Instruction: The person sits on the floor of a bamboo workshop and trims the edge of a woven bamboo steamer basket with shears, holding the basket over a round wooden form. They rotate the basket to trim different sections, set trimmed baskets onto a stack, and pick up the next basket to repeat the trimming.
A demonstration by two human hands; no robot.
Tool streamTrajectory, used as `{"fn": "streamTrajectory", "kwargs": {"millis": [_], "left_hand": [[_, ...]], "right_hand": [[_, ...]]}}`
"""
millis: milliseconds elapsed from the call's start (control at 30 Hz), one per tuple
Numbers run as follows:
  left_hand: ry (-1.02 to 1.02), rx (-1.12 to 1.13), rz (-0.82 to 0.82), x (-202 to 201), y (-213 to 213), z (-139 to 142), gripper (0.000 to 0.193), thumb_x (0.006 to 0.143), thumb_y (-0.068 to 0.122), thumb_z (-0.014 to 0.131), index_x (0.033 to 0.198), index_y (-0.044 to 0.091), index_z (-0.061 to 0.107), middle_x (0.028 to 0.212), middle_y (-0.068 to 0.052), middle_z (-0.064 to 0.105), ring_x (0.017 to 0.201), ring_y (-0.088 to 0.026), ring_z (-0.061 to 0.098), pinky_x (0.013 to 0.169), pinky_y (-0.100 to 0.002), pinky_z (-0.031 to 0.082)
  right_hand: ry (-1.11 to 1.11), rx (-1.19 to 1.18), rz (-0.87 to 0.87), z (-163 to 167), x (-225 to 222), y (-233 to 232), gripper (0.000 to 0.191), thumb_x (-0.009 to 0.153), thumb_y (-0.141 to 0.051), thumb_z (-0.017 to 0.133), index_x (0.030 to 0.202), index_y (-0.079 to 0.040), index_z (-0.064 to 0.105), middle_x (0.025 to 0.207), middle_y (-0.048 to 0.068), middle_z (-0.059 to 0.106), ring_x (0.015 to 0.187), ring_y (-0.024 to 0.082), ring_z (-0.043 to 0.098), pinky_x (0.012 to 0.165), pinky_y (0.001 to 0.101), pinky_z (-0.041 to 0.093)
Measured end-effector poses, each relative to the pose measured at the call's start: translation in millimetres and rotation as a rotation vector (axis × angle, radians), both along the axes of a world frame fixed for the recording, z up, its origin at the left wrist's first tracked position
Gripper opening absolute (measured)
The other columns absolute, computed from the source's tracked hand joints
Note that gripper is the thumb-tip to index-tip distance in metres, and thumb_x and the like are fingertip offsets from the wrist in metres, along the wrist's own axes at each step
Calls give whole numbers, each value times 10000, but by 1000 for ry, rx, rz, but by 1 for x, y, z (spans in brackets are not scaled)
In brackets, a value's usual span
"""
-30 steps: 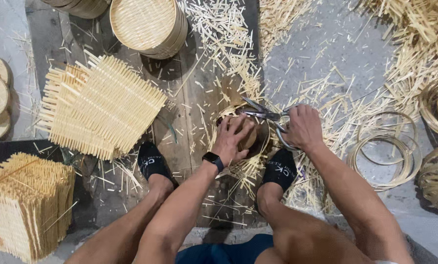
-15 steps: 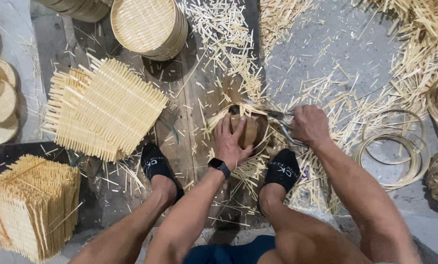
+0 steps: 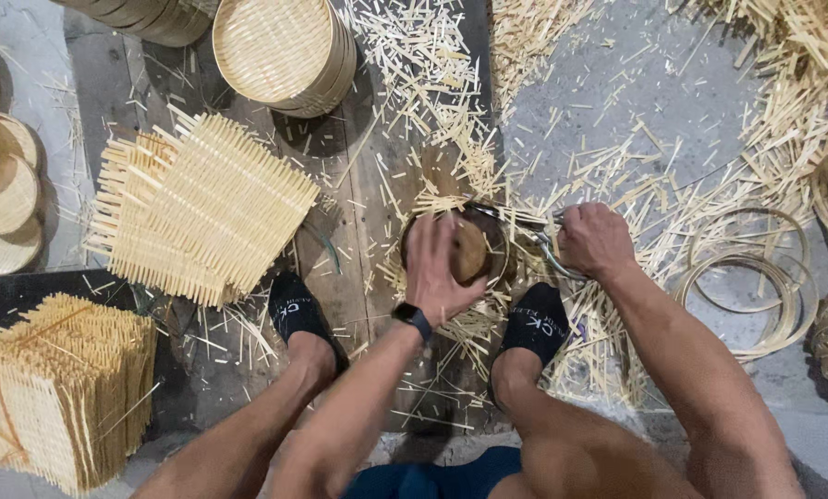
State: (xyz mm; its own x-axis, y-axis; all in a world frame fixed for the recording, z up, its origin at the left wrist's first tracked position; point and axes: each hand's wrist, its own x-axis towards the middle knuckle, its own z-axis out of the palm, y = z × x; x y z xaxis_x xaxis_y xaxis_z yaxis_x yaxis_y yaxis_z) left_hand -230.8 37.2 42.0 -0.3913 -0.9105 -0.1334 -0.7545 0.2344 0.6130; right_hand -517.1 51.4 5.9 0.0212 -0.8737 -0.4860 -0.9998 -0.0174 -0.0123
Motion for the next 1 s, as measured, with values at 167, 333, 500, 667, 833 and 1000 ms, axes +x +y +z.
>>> {"fn": "streamTrajectory", "kwargs": {"millis": [167, 333, 500, 667, 833, 1000], "left_hand": [[45, -75, 202, -18, 15, -9, 1037, 660, 351, 891, 1522, 29, 412, 1525, -280, 362, 1369, -479, 395, 1158, -566, 387], [-66, -73, 128, -12, 11, -13, 1072, 584, 344, 896, 1508, 87, 416, 1526, -283, 351, 1306, -512, 388, 1079, -565, 395], [60, -65, 161, -14, 16, -14, 1079, 617, 387, 909, 1544, 155, 409, 1523, -290, 345, 1327, -502, 398, 1118, -556, 389], [46, 7, 87, -4, 5, -14, 1027, 582, 336, 908, 1492, 195, 452, 1524, -247, 363, 1344, -501, 392, 1138, -545, 379], [-50, 71, -131, 5, -4, -7, 1092, 524, 314, 926, 1498, 202, 443, 1548, -197, 365, 1356, -515, 385, 1141, -584, 344], [-68, 108, -219, 5, -12, 1, 1136, 522, 323, 940, 1522, 213, 413, 1571, -204, 328, 1383, -528, 346, 1160, -591, 322]], "right_hand": [[59, -373, 146, -12, 8, 1, 520, 683, -454, 582, 992, -42, 658, 806, 103, 568, 764, 217, 557, 692, 335, 500], [-32, 35, -50, -12, 3, 3, 268, 979, -223, 518, 1118, -37, 651, 934, 109, 590, 826, 219, 554, 745, 380, 502], [-35, -216, 33, -6, 3, 2, 433, 903, -410, 608, 1024, 5, 620, 852, 128, 556, 764, 228, 500, 693, 374, 457], [33, -15, 31, -12, 16, -8, 281, 908, -341, 603, 1007, -81, 638, 888, 75, 567, 819, 199, 513, 742, 338, 463], [48, 0, 88, -12, -13, 5, 482, 966, -513, 599, 1075, -45, 637, 873, 104, 581, 787, 196, 532, 696, 352, 498], [17, -157, 101, -20, 6, -1, 527, 717, -459, 711, 1061, -63, 664, 824, 81, 597, 768, 209, 569, 685, 318, 536]]}}
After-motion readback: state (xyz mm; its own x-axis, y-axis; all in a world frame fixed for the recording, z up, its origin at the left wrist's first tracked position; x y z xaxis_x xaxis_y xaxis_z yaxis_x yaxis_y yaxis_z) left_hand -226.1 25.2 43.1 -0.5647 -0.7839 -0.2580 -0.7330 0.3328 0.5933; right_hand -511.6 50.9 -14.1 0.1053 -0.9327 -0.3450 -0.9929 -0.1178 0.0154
